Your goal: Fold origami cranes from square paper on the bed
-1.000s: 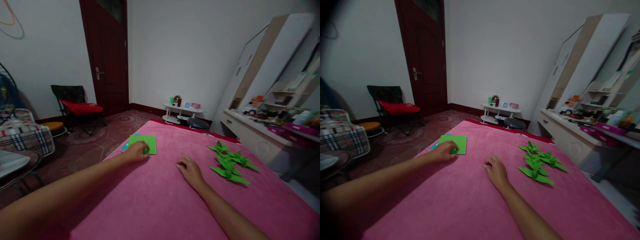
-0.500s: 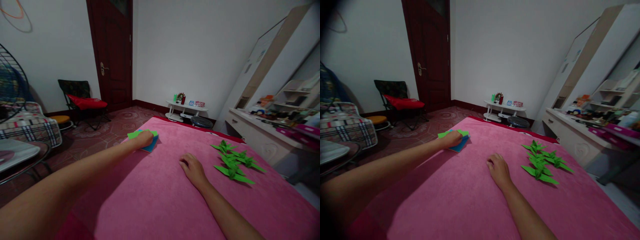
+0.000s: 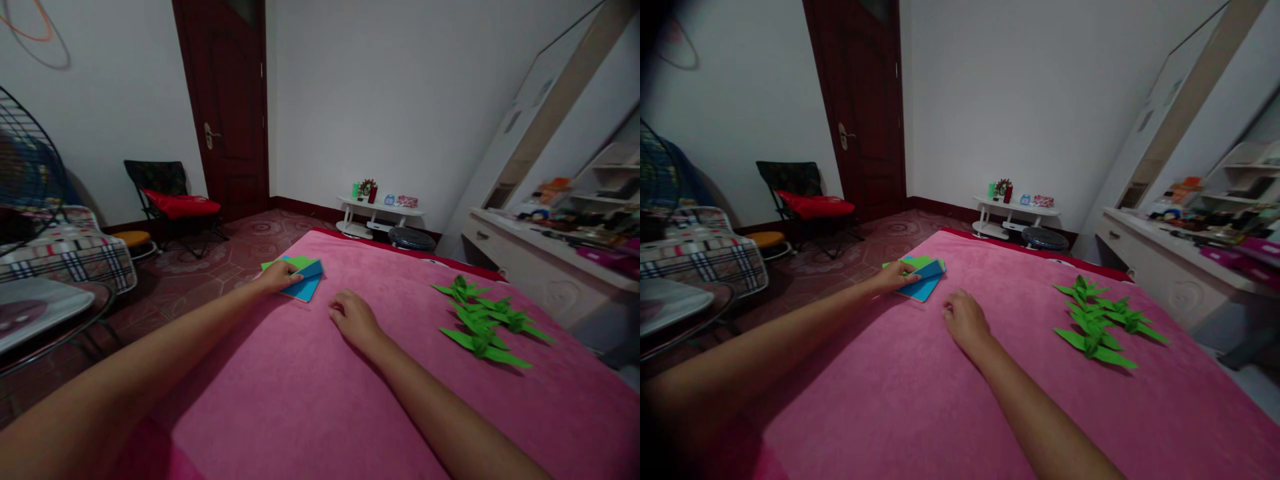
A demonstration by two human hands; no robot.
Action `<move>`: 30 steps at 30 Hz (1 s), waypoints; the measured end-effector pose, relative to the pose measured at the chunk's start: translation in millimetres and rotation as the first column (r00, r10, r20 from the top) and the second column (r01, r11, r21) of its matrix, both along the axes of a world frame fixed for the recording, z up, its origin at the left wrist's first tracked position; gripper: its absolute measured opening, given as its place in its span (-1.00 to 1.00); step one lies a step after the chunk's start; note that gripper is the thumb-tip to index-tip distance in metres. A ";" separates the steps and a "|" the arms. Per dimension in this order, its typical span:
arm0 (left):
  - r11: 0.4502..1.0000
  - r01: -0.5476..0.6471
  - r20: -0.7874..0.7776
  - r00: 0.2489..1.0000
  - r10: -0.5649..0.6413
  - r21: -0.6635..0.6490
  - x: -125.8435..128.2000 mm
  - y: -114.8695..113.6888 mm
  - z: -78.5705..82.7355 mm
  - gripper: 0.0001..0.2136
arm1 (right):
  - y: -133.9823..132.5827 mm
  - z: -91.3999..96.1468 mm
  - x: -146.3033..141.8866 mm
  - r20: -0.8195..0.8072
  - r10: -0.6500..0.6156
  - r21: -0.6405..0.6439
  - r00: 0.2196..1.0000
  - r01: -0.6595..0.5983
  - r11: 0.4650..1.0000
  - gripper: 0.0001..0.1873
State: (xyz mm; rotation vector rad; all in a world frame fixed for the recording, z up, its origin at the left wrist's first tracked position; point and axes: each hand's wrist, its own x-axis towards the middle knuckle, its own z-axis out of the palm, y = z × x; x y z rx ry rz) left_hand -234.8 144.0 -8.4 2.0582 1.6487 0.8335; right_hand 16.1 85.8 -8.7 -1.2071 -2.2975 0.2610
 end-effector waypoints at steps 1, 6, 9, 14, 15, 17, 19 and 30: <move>1.000 0.006 0.017 1.000 -0.006 -0.010 -0.4 -0.4 -0.7 -0.58 | 1.3 1.5 -11.6 -0.015 0.021 0.018 1.000 -0.020 1.000 -0.85; 0.998 0.037 0.116 0.993 -0.031 -0.053 -5.3 -3.5 1.1 -0.54 | 15.6 -0.2 -52.3 -0.006 0.023 0.039 1.000 -0.023 0.999 -0.80; 0.996 0.057 0.137 0.989 -0.047 -0.070 -6.1 -4.2 2.9 -0.53 | 25.7 -3.8 -63.8 0.051 0.023 0.030 0.998 -0.025 0.999 -0.68; 0.994 0.084 0.098 0.992 -0.077 -0.075 -5.5 -0.7 10.6 -0.58 | 33.9 1.2 -69.3 0.204 0.091 0.014 0.975 -0.096 0.995 -0.77; 0.993 0.094 0.085 0.993 -0.087 -0.078 -6.2 0.1 13.4 -0.59 | 34.3 3.7 -68.9 0.233 0.113 0.007 0.966 -0.118 0.993 -0.82; 0.990 0.113 0.060 0.992 -0.108 -0.082 -8.2 1.0 19.4 -0.62 | 34.9 9.1 -67.5 0.283 0.151 -0.003 0.947 -0.157 0.988 -0.85; 0.986 0.138 0.035 0.990 -0.136 -0.089 -10.5 0.8 25.1 -0.64 | 35.8 14.0 -66.1 0.318 0.167 0.002 0.933 -0.177 0.984 -0.81; 0.936 0.316 -0.074 0.941 -0.330 -0.154 -13.6 -7.1 38.6 -0.76 | 50.1 27.4 -70.2 0.372 0.082 0.071 0.924 -0.116 0.991 -0.75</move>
